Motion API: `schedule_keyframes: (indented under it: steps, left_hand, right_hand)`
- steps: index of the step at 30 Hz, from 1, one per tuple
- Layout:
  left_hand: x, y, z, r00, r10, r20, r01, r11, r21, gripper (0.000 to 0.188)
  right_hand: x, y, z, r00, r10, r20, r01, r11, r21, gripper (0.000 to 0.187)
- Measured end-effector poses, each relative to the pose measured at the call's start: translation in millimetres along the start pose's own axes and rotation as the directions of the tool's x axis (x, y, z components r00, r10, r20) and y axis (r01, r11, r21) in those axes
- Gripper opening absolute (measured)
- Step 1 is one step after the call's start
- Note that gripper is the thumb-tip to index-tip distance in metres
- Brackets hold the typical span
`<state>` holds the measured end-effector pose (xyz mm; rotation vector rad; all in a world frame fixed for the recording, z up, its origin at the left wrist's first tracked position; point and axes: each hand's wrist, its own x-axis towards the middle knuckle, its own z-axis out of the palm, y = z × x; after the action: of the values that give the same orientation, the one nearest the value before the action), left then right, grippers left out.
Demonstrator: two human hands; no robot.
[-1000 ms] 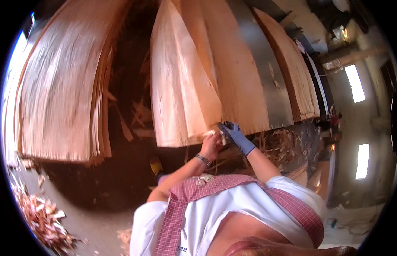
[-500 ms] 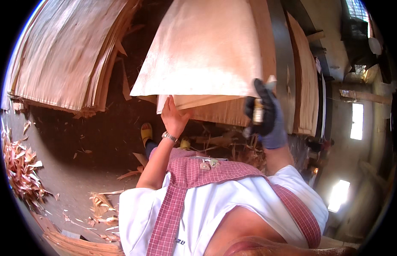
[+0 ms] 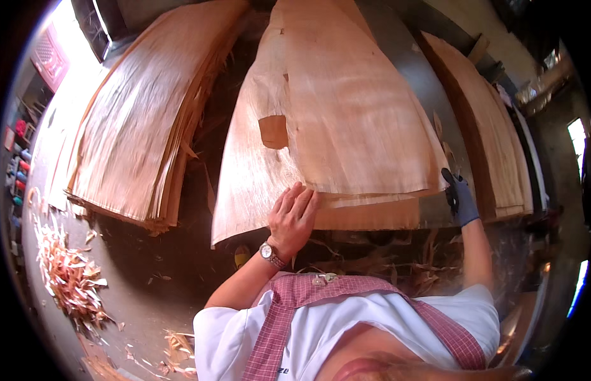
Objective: The person tapes thin sheets of wood together by applying strips of tape along the seams of large wood panels.
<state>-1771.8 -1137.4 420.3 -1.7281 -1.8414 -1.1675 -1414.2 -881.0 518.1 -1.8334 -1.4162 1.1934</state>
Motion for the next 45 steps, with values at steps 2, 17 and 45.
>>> schedule_keyframes:
  steps: [2, 17, 45]
  left_hand:
    - [2, 48, 21, 0.994, 0.027, 0.105, -0.04, 0.992, 0.122, 0.031]
    - [-43, 235, 141, 0.783, 0.068, 0.618, -0.067, 0.997, -0.026, 0.047]
    - [29, 494, 496, 0.557, -0.161, 0.815, -0.024, 0.978, 0.209, 0.081]
  right_hand:
    - [62, 68, -51, 0.999, -0.019, -0.033, 0.02, 0.999, 0.038, 0.036]
    - [136, 370, -269, 0.943, -0.139, -0.304, 0.073, 0.973, -0.218, 0.047]
    - [353, 506, -515, 0.98, -0.142, -0.142, 0.029, 0.8, -0.6, 0.036]
